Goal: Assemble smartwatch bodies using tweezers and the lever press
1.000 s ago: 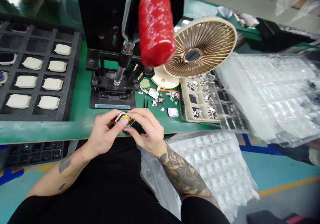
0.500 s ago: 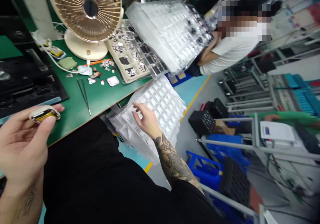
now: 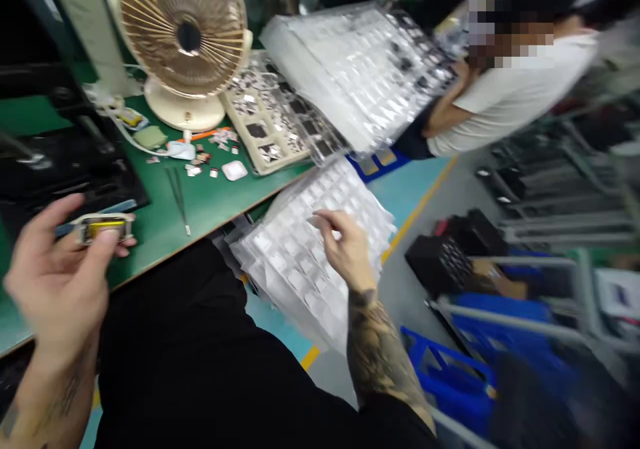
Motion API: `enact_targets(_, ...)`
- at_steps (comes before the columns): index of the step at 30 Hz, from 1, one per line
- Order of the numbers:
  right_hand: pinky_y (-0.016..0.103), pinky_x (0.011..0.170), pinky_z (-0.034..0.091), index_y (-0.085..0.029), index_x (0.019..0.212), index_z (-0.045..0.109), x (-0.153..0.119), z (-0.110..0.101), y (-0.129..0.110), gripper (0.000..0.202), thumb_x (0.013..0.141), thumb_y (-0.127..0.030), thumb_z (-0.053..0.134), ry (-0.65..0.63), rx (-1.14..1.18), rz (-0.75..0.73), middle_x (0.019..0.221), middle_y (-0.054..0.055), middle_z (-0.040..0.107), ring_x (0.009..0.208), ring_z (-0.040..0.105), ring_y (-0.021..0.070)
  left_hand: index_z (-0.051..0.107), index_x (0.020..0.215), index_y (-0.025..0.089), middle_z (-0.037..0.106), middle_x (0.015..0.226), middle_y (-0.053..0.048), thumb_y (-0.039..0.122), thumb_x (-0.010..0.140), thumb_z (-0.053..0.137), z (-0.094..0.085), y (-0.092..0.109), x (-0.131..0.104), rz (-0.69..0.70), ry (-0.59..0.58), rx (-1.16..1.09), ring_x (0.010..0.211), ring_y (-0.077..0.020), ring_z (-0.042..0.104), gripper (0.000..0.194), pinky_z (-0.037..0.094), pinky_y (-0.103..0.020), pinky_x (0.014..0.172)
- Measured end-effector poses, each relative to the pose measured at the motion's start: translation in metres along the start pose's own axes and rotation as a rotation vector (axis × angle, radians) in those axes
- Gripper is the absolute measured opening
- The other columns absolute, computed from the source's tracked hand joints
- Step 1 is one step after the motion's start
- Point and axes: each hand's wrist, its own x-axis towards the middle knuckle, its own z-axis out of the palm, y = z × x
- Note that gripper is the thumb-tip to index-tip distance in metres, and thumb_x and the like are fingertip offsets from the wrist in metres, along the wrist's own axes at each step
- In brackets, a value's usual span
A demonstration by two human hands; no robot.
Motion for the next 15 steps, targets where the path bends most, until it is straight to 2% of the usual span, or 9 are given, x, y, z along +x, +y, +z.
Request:
enact_targets(2, 0.041, 0.091, 0.061, -0.023, 0.13, 0.078, 0.017, -0.008, -0.033, 0.026, 0.111, -0.028, 0.061, 0.084, 0.144, -0.233, 0.111, 0.009, 0.078, 0.099, 0.074, 0.0234, 0.081, 0.135, 0.018, 0.089, 0.103, -0.004, 0.027, 0.092, 0.097, 0.006, 0.009, 0.001, 0.006, 0.006, -0.04, 0.072, -0.0162, 0.082, 0.047, 0.067, -0.026, 0.064)
enact_targets(4, 0.044, 0.093, 0.06, -0.029, 0.149, 0.073, 0.038, -0.006, -0.074, 0.041, 0.11, -0.021, 0.065, 0.085, 0.255, -0.496, 0.109, 0.007, 0.076, 0.1, 0.072, 0.0242, 0.081, 0.132, 0.017, 0.089, 0.103, -0.007, 0.029, 0.096, 0.094, 0.007, 0.016, 0.003, -0.045, -0.057, -0.101, 0.07, -0.0163, 0.082, 0.04, 0.066, -0.025, 0.064)
enact_targets(6, 0.044, 0.093, 0.059, -0.033, 0.154, 0.071, 0.06, 0.007, -0.121, 0.053, 0.108, -0.01, 0.063, 0.043, 0.336, -0.741, 0.108, 0.007, 0.075, 0.102, 0.069, 0.0238, 0.078, 0.134, 0.017, 0.089, 0.105, -0.008, 0.031, 0.099, 0.092, 0.004, 0.02, 0.004, -0.092, -0.094, -0.158, 0.075, -0.0179, 0.084, 0.04, 0.068, -0.026, 0.068)
enact_targets(8, 0.043, 0.092, 0.059, -0.032, 0.146, 0.075, 0.074, 0.029, -0.169, 0.051, 0.106, -0.004, 0.063, -0.013, 0.471, -0.897, 0.11, 0.007, 0.074, 0.103, 0.068, 0.0227, 0.075, 0.134, 0.017, 0.089, 0.106, -0.009, 0.033, 0.101, 0.09, 0.0, 0.022, 0.005, -0.119, -0.092, -0.199, 0.081, -0.02, 0.087, 0.04, 0.07, -0.027, 0.072)
enact_targets(10, 0.04, 0.09, 0.062, -0.029, 0.14, 0.074, 0.079, 0.053, -0.213, 0.045, 0.104, -0.003, 0.067, -0.106, 0.709, -0.905, 0.113, 0.007, 0.073, 0.104, 0.07, 0.0214, 0.072, 0.134, 0.018, 0.088, 0.108, -0.009, 0.035, 0.102, 0.09, -0.004, 0.021, 0.005, -0.14, -0.058, -0.229, 0.086, -0.0218, 0.088, 0.041, 0.071, -0.028, 0.075)
enact_targets(12, 0.037, 0.085, 0.066, -0.03, 0.144, 0.068, 0.074, 0.076, -0.246, 0.046, 0.104, -0.006, 0.07, -0.253, 0.982, -0.822, 0.115, 0.006, 0.07, 0.104, 0.072, 0.0205, 0.07, 0.131, 0.018, 0.088, 0.108, -0.01, 0.036, 0.101, 0.09, -0.007, 0.018, 0.005, -0.147, -0.005, -0.267, 0.089, -0.022, 0.088, 0.04, 0.071, -0.028, 0.076)
enact_targets(15, 0.038, 0.086, 0.071, -0.031, 0.151, 0.066, 0.059, 0.099, -0.275, 0.053, 0.106, -0.004, 0.066, -0.468, 1.148, -0.821, 0.118, 0.006, 0.07, 0.104, 0.077, 0.0202, 0.069, 0.129, 0.019, 0.088, 0.106, -0.009, 0.035, 0.102, 0.09, -0.007, 0.014, 0.004, -0.134, 0.046, -0.314, 0.084, -0.0182, 0.086, 0.037, 0.068, -0.023, 0.073)
